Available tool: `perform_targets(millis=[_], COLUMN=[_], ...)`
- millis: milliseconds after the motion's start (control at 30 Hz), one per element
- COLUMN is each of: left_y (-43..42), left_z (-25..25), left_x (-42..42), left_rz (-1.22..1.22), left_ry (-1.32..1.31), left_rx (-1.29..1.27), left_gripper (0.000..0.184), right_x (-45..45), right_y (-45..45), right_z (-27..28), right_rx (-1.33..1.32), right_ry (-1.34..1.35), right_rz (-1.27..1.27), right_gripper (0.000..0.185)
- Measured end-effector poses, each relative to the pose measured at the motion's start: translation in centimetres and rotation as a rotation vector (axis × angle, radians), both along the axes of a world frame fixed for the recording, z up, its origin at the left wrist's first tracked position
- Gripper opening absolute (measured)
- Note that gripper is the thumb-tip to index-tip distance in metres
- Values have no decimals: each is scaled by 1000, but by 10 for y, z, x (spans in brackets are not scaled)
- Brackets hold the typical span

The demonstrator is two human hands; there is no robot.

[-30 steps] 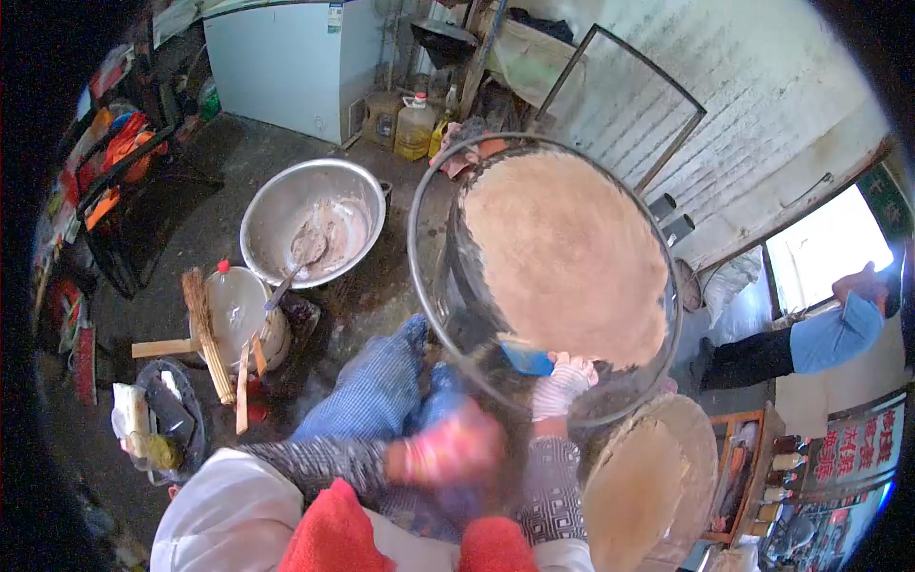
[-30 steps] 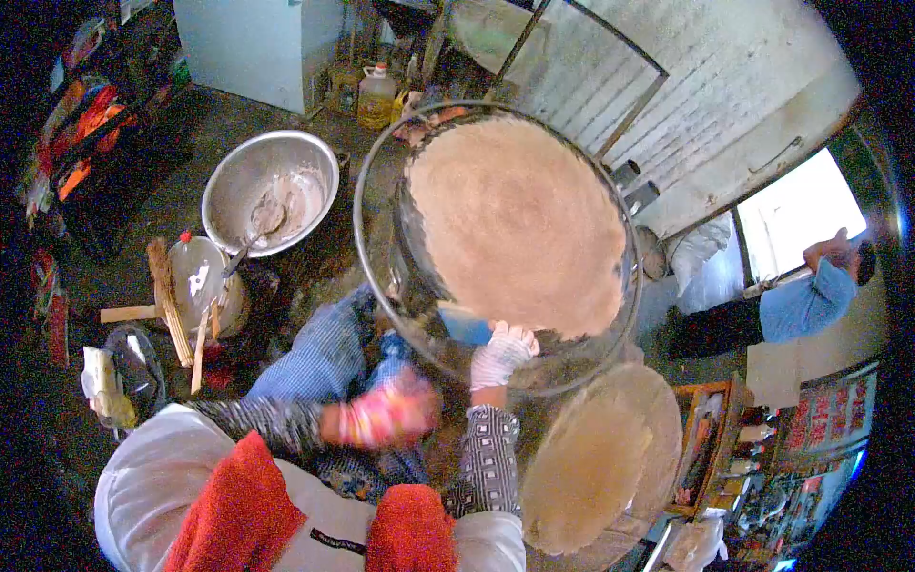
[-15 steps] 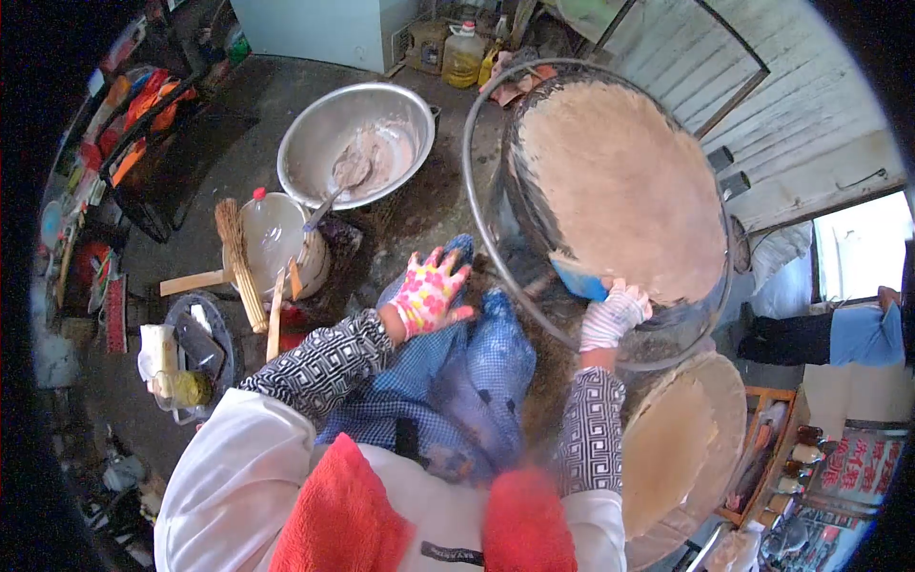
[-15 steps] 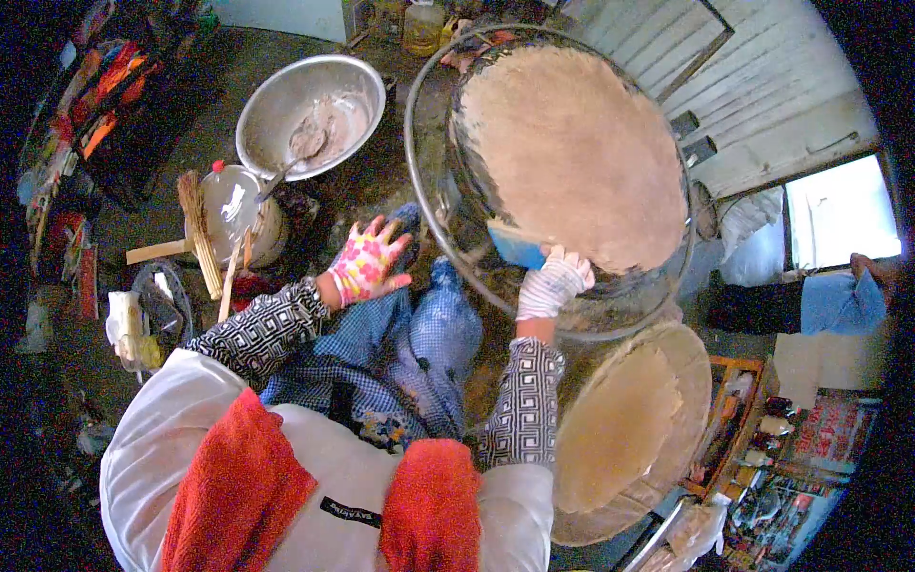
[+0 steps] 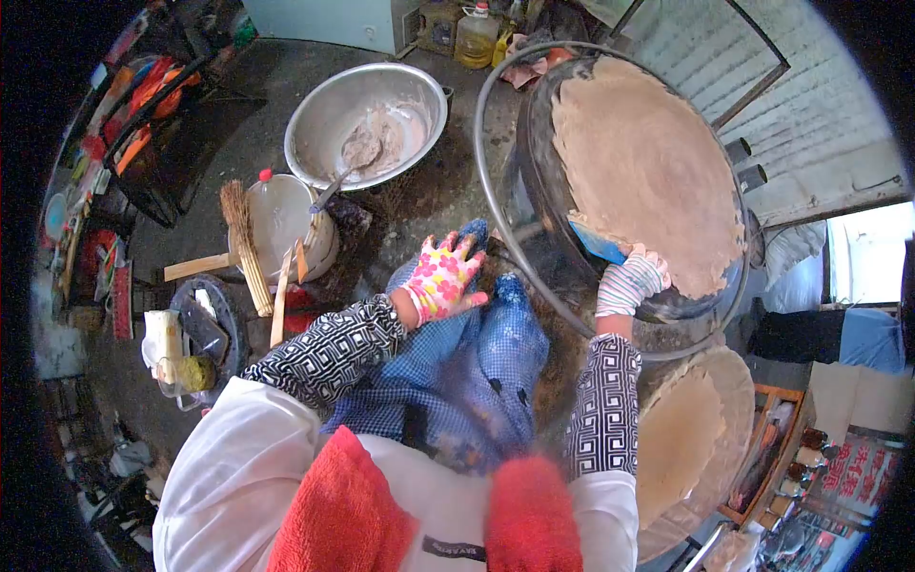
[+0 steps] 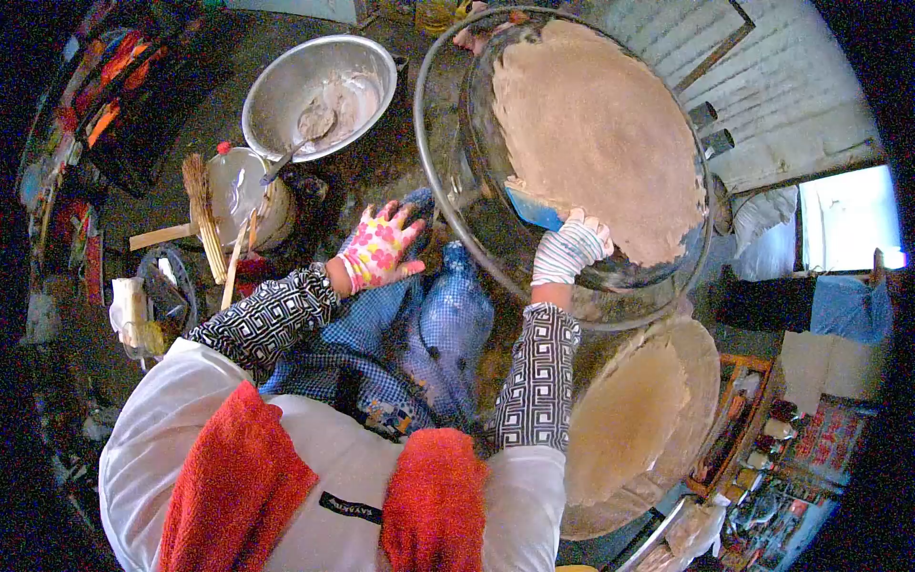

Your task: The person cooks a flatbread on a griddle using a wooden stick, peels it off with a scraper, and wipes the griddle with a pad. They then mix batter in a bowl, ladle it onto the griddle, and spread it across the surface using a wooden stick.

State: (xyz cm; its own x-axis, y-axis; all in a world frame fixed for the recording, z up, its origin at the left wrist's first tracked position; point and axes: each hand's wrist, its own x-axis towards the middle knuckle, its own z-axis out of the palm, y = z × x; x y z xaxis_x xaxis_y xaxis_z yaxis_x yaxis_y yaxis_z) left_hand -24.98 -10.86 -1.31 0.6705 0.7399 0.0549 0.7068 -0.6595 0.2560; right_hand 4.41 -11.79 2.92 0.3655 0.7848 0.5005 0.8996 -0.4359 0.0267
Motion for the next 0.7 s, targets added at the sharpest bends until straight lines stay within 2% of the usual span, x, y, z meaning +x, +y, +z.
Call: perform_targets(millis=[100, 167, 367, 400, 500, 533, 700], left_y=[2, 4, 5, 5, 2, 1, -4], left_z=[-4, -3, -2, -3, 0, 2, -7], left_x=[2, 2, 9, 9, 10, 11, 6], left_rz=[6, 13, -5, -4, -5, -11, 19], left_ry=[-4, -4, -49, -54, -45, -28, -197], left_rx=[-17, -18, 3, 1, -9, -22, 13], left_gripper=[68, 67, 64, 63, 62, 61, 55], right_x=[5, 8, 40, 45, 44, 42, 19], right_y=[15, 20, 2, 3, 13, 13, 27], right_z=[-2, 4, -11, -10, -7, 1, 26], right_rx=[46, -53, -25, -143, -114, -195, -399], right_ry=[-78, -9, 111, 97, 218, 126, 67], right_rz=[-35, -34, 263, 244, 329, 337, 310], right_gripper=[13, 10, 21, 21, 25, 26, 31])
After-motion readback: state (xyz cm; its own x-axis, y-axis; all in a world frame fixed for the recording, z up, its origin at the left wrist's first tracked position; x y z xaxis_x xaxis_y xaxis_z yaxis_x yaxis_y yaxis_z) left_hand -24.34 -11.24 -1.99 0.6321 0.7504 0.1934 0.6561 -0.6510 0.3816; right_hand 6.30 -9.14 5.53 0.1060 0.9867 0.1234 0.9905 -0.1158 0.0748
